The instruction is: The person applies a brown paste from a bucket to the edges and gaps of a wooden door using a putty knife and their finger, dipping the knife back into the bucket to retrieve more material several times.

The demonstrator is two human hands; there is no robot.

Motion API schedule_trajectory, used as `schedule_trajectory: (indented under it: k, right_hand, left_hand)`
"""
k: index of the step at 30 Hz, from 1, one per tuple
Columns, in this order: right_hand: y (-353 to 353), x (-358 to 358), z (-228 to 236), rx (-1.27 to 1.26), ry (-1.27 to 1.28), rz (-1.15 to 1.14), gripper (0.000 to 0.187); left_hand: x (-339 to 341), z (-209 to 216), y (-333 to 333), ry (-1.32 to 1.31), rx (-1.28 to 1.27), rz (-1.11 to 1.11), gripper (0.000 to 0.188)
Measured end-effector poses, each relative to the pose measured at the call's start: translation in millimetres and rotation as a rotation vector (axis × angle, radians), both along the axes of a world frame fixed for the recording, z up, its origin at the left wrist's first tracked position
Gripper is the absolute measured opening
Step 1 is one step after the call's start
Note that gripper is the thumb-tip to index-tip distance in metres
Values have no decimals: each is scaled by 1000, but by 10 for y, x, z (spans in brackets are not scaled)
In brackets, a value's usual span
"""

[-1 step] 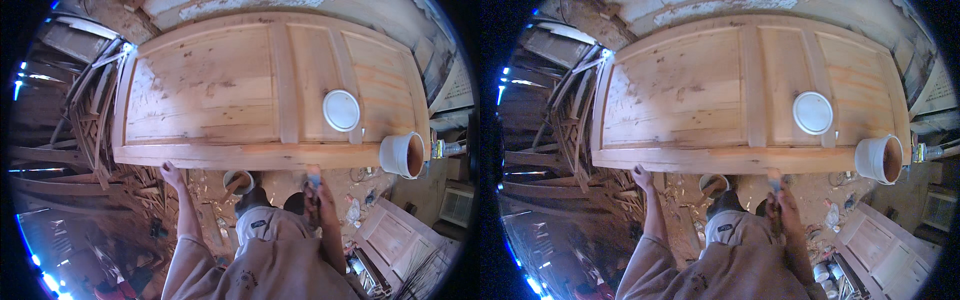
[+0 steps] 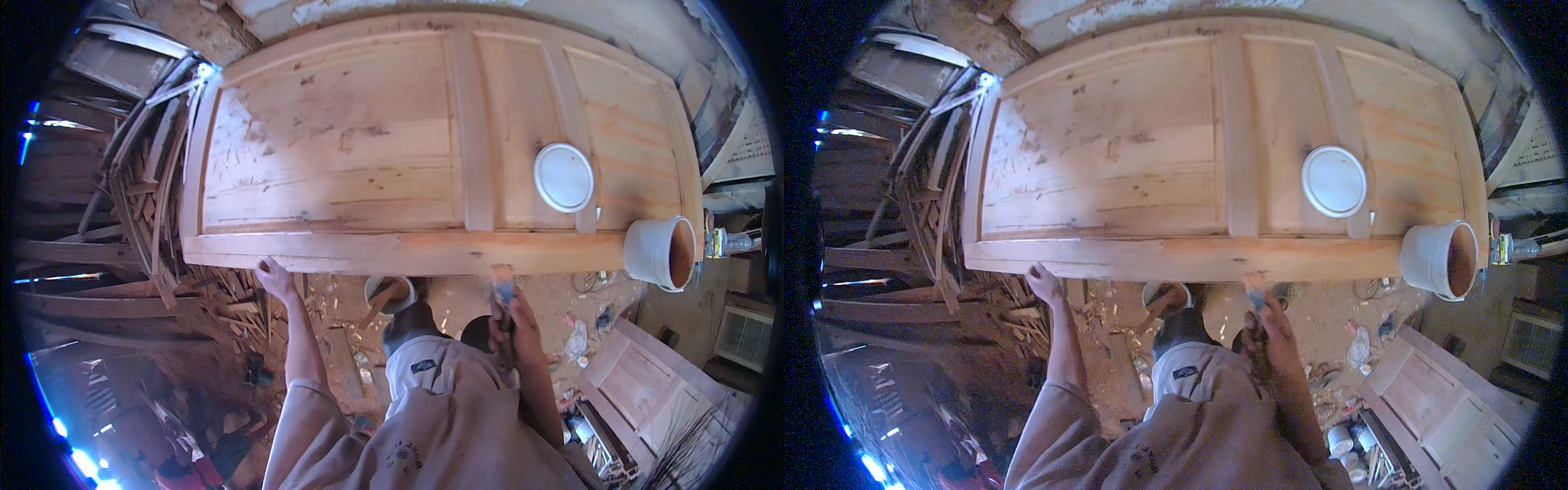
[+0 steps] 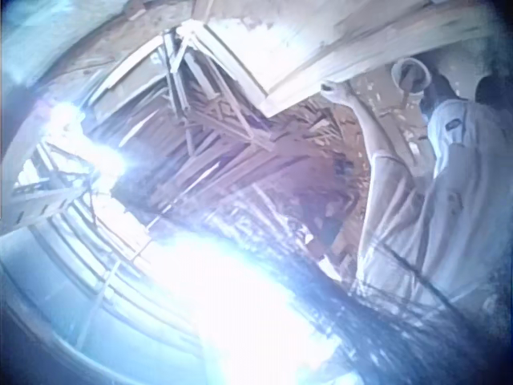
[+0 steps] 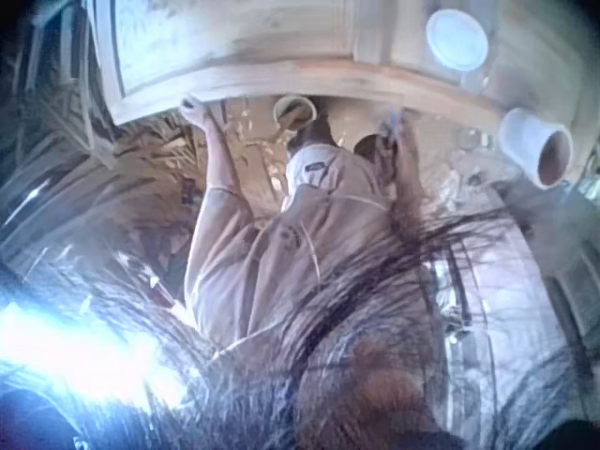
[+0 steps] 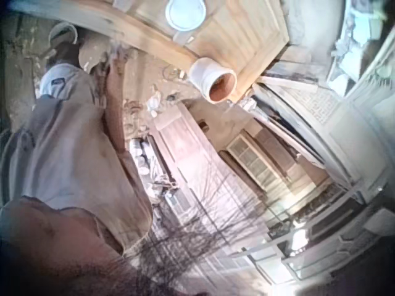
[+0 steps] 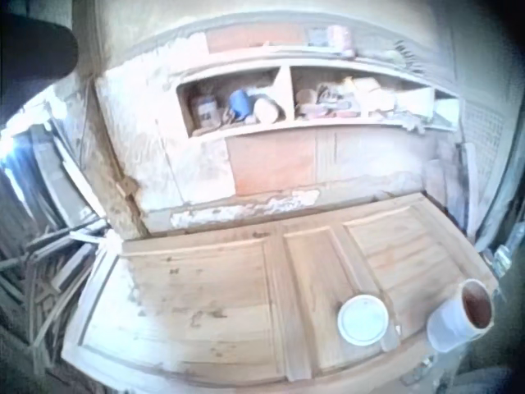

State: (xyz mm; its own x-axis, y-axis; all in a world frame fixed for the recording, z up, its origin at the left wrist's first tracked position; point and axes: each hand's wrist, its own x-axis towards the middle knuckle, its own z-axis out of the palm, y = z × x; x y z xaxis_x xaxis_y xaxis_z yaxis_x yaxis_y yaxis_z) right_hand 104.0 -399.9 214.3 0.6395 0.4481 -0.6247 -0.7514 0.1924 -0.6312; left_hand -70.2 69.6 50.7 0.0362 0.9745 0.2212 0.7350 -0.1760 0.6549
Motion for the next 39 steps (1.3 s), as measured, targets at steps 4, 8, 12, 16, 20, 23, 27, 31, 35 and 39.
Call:
schedule_trajectory:
  k: [4, 8, 12, 16, 20, 23, 27, 31, 35, 39]
  right_hand:
    - [853, -269, -353, -47, 124, 129, 48]
    - [1489, -447, -727, -312, -147, 333, 43]
    - [1905, -392, -1176, -755, -981, 395, 54]
    - [2191, -458, -1261, -950, -822, 523, 56]
    - [2391, -482, -1214, -1026, -735, 569, 56]
    - [2443, -470, -1299, -1076, -723, 537, 56]
    - [2539, -516, -1419, -1111, -733, 476, 56]
    - [2595, -512, -1454, -1134, -751, 443, 56]
    - [2540, -505, -1497, -1165, -763, 475, 57]
    - [2488, -493, -1332, -1160, -695, 623, 58]
  left_hand:
    - [172, -178, 656, 123, 119, -5, 55]
    - [-131, -194, 1255, 233, 199, -27, 58]
    - [-235, -444, 1734, 284, 182, 67, 62]
    - [-379, -650, 1928, 352, 93, 109, 60]
    - [-469, -767, 2054, 528, 118, 21, 61]
    - [-391, -750, 1991, 445, 83, -1, 65]
    - [-223, -638, 1865, 338, 69, 124, 71]
    - [-394, -711, 1997, 303, 49, 130, 74]
    - [-196, -600, 1879, 384, 16, 144, 77]
    - [-219, -633, 1884, 402, 45, 149, 75]
